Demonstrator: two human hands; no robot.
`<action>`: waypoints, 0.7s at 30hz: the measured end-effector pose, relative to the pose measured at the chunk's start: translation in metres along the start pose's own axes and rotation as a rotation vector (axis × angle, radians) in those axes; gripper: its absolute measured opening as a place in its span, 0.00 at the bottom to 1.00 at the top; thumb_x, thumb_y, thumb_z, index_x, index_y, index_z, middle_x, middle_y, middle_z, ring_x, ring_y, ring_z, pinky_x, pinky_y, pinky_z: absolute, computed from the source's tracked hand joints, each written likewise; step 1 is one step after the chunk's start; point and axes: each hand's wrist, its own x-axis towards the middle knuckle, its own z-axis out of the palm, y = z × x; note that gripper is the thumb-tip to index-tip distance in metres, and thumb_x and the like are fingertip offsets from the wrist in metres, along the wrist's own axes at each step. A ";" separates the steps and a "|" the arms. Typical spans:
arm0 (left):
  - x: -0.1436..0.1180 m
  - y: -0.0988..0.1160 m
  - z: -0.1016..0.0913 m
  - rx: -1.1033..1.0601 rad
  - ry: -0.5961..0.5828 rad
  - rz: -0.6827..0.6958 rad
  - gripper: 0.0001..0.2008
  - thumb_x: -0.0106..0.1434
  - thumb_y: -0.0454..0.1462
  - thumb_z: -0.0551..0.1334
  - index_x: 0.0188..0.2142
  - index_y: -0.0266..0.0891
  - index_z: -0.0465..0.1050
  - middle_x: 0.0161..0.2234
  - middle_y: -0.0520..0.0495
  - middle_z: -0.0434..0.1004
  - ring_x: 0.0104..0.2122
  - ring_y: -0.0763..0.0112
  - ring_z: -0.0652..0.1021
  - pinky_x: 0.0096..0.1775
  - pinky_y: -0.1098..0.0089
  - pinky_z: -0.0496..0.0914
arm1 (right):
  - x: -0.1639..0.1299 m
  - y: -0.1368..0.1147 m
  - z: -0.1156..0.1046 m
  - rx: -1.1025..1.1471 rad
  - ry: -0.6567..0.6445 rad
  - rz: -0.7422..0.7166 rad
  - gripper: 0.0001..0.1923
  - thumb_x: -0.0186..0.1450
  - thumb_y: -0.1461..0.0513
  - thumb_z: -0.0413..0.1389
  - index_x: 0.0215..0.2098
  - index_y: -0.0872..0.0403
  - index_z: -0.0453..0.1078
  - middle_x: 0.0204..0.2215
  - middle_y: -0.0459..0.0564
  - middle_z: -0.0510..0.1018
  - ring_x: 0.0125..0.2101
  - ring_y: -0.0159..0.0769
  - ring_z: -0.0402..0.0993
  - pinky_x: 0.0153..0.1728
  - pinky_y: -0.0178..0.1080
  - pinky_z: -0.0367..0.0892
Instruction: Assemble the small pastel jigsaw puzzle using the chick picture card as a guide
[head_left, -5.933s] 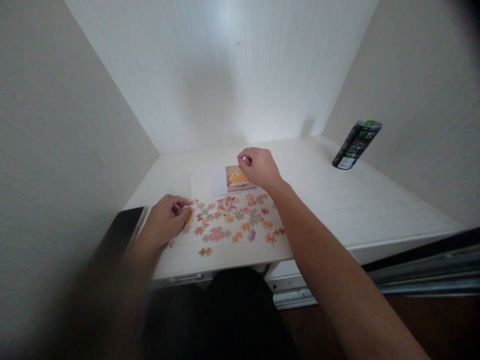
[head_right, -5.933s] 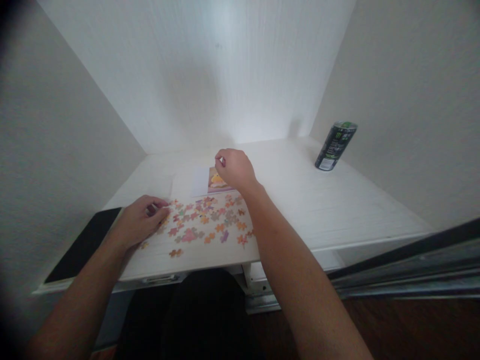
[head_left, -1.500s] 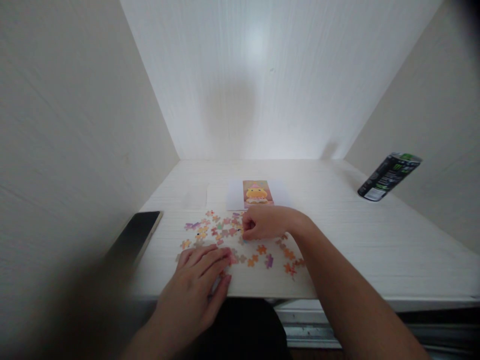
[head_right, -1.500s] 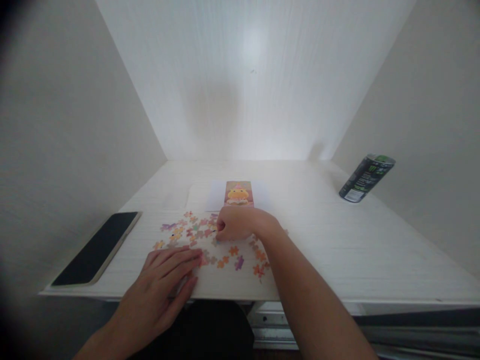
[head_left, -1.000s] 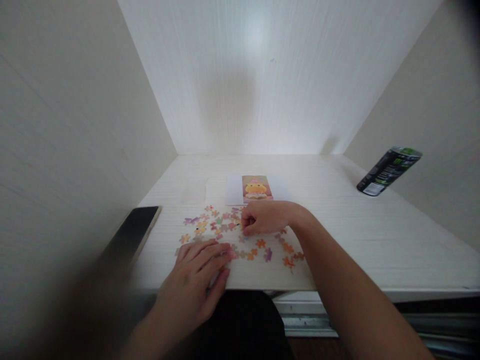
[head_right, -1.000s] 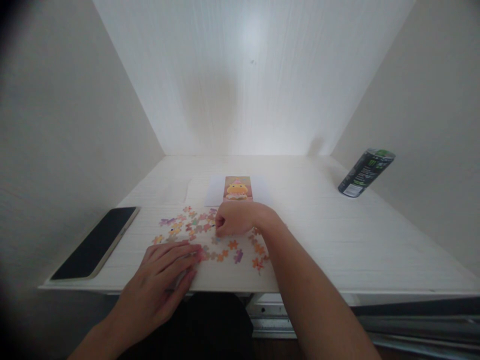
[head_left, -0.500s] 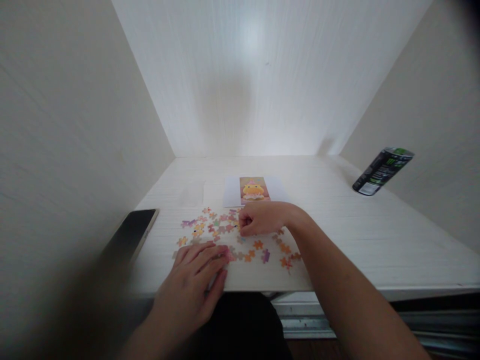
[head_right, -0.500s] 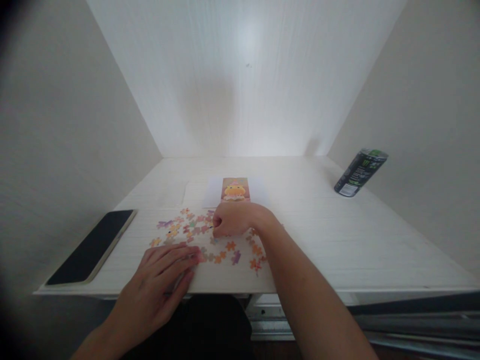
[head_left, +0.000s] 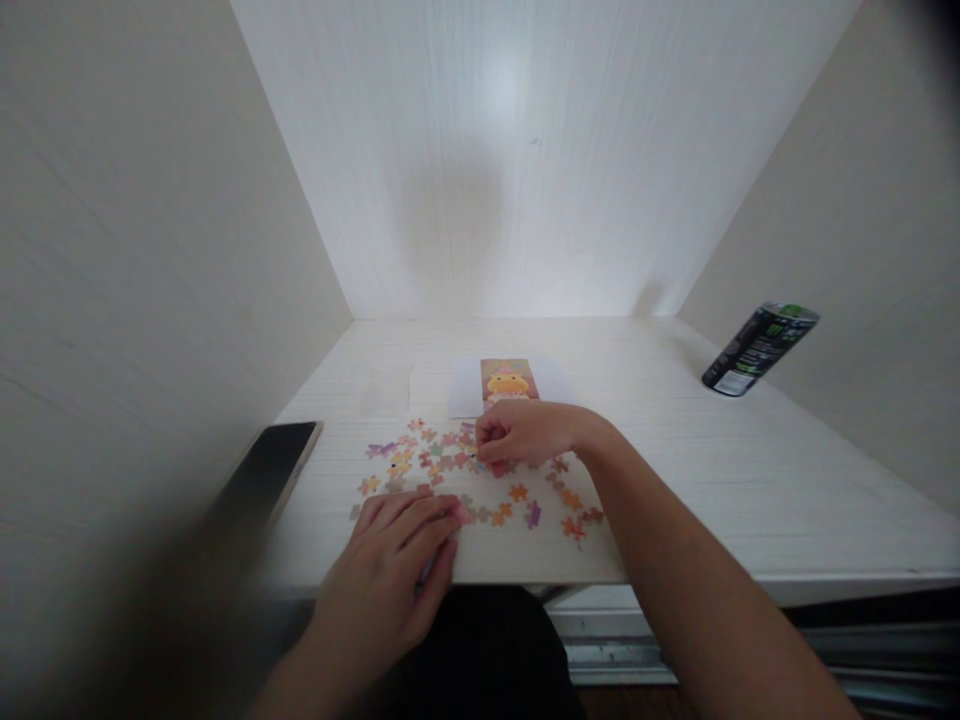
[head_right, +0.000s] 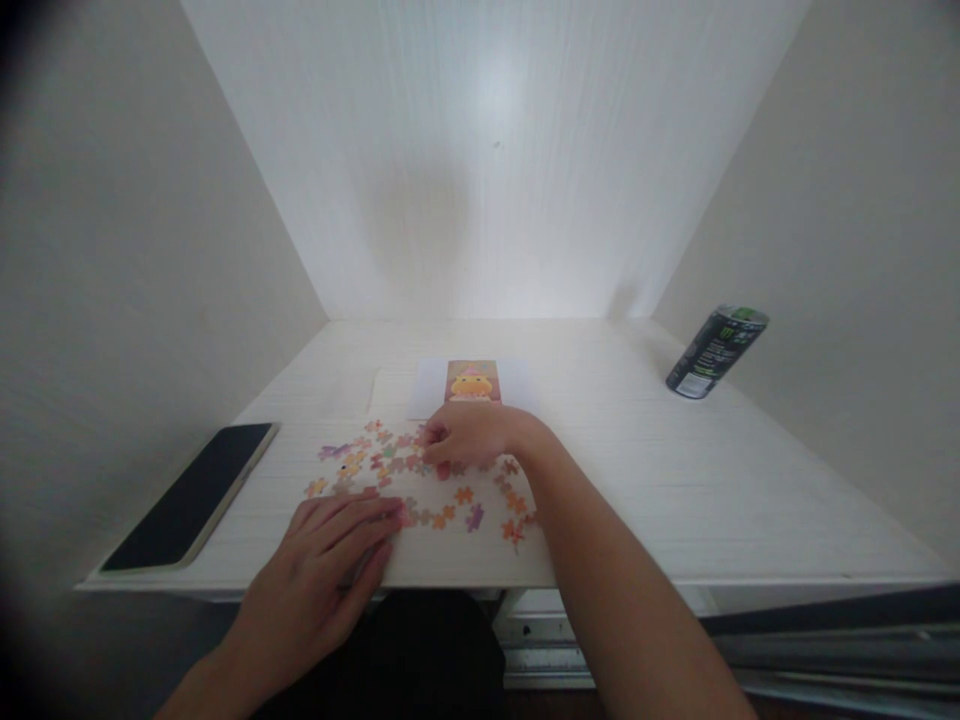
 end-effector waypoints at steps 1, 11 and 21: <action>0.000 0.000 0.000 0.001 0.000 -0.001 0.15 0.66 0.32 0.57 0.52 0.43 0.71 0.50 0.46 0.78 0.49 0.59 0.74 0.51 0.53 0.66 | -0.001 0.000 -0.001 0.062 -0.010 -0.005 0.10 0.63 0.59 0.54 0.32 0.57 0.74 0.25 0.46 0.78 0.21 0.25 0.63 0.22 0.31 0.54; -0.002 -0.001 0.001 -0.008 -0.001 -0.011 0.14 0.66 0.33 0.57 0.51 0.43 0.72 0.51 0.46 0.77 0.50 0.58 0.74 0.51 0.53 0.65 | -0.005 0.002 -0.005 0.433 -0.097 -0.051 0.13 0.60 0.55 0.61 0.32 0.58 0.72 0.29 0.49 0.81 0.19 0.22 0.60 0.20 0.29 0.55; -0.002 0.000 0.002 -0.005 -0.003 -0.011 0.14 0.67 0.33 0.57 0.51 0.43 0.72 0.51 0.46 0.77 0.50 0.58 0.74 0.51 0.53 0.65 | -0.003 0.008 -0.003 0.435 -0.057 -0.066 0.10 0.60 0.58 0.60 0.32 0.58 0.71 0.24 0.45 0.77 0.18 0.22 0.62 0.18 0.29 0.54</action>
